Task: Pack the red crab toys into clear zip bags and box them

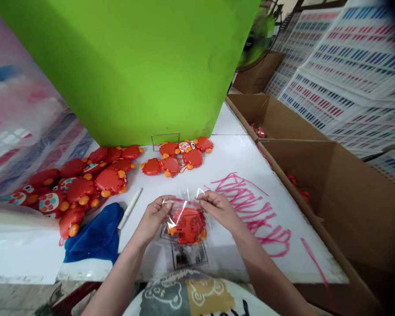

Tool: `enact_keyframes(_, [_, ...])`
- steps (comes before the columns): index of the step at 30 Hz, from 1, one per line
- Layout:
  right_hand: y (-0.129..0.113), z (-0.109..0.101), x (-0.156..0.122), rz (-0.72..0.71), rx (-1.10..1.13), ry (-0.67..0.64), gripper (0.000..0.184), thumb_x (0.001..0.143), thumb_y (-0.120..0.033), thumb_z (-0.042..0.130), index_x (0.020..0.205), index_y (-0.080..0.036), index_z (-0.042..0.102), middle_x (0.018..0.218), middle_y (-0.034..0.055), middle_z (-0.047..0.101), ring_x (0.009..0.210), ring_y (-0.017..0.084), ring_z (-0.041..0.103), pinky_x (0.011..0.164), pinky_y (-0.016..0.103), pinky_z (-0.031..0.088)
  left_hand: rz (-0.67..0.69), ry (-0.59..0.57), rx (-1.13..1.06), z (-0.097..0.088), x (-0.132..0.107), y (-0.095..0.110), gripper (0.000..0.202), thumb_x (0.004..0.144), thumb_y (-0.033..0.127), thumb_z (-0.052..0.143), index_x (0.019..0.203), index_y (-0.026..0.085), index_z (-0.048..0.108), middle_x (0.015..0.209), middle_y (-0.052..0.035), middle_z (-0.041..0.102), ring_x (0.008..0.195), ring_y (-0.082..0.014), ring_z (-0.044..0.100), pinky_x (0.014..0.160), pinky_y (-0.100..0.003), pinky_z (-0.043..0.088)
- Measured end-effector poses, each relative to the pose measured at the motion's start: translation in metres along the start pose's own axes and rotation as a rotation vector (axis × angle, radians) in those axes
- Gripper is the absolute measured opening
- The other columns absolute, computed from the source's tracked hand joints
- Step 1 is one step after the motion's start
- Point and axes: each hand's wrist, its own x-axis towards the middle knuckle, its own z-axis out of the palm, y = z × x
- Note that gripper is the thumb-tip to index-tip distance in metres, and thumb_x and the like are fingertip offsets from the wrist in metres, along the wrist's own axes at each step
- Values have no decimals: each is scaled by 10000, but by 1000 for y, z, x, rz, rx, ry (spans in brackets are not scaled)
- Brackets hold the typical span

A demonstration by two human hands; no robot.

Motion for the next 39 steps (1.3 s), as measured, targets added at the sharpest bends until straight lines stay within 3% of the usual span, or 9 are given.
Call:
enact_keyframes(5, [2,-10,-1,55,112,68,240,736,-294,645,957,-205,674,667,-10,648,624,140,590,610,267,438,-60,17,-76,-3,0,3,536,661,369,776,1105,128,600,974,-115,713,795,-182,667,681,-261,509])
enact_keyframes(8, [4,-14,-2,65,149,112,165,693,-240,647,838,-204,715,632,0,658,591,138,575,597,270,435,-55,-9,-103,-2,0,5,454,674,340,759,1056,129,635,951,-103,717,782,-179,667,675,-257,507])
enact_keyframes(14, [12,-22,-1,14,212,85,106,650,-147,601,642,-203,690,612,-2,646,598,134,551,594,262,414,13,-48,-102,-1,-1,6,69,664,186,616,650,136,571,620,-10,623,539,-110,560,481,-192,414])
enact_keyframes(22, [-3,-20,0,-68,96,55,126,763,-308,642,759,-184,619,680,5,616,622,127,544,584,252,429,115,-78,-72,6,-3,11,315,755,396,587,608,161,437,672,-32,601,600,-136,568,535,-240,465])
enact_keyframes(27, [-30,-53,-4,-195,-122,408,220,726,-316,695,894,-216,595,694,-9,593,586,134,544,541,267,445,295,-6,575,-1,7,3,263,814,393,577,970,182,555,1153,-95,625,1058,-229,582,885,-391,486])
enact_keyframes(31, [-55,-95,-13,-495,-453,1133,208,795,-281,624,999,-249,602,813,32,589,693,208,569,676,404,487,397,-67,1268,-14,8,-19,525,783,325,642,1271,210,485,1469,-125,358,1386,-300,242,1098,-501,275])
enact_keyframes(33, [-63,-105,-14,-649,-517,1361,250,834,-265,571,1083,-266,565,948,60,589,794,240,582,732,438,489,348,-121,1479,-13,3,-28,626,755,314,682,1322,193,447,1496,-147,299,1396,-333,201,1086,-517,284])
enact_keyframes(36, [-60,-101,-3,-711,-573,1278,245,855,-255,531,1099,-252,552,1036,75,581,891,237,588,790,430,494,318,-130,1681,-4,-8,-34,633,743,317,703,1314,190,460,1447,-151,383,1314,-350,350,1016,-508,366])
enact_keyframes(39, [-38,-77,22,-556,-688,882,309,861,-297,511,1162,-228,529,1103,90,559,908,213,591,771,405,520,356,-94,1751,7,-15,-35,502,782,307,668,1245,198,511,1294,-115,536,1136,-299,501,912,-454,441])
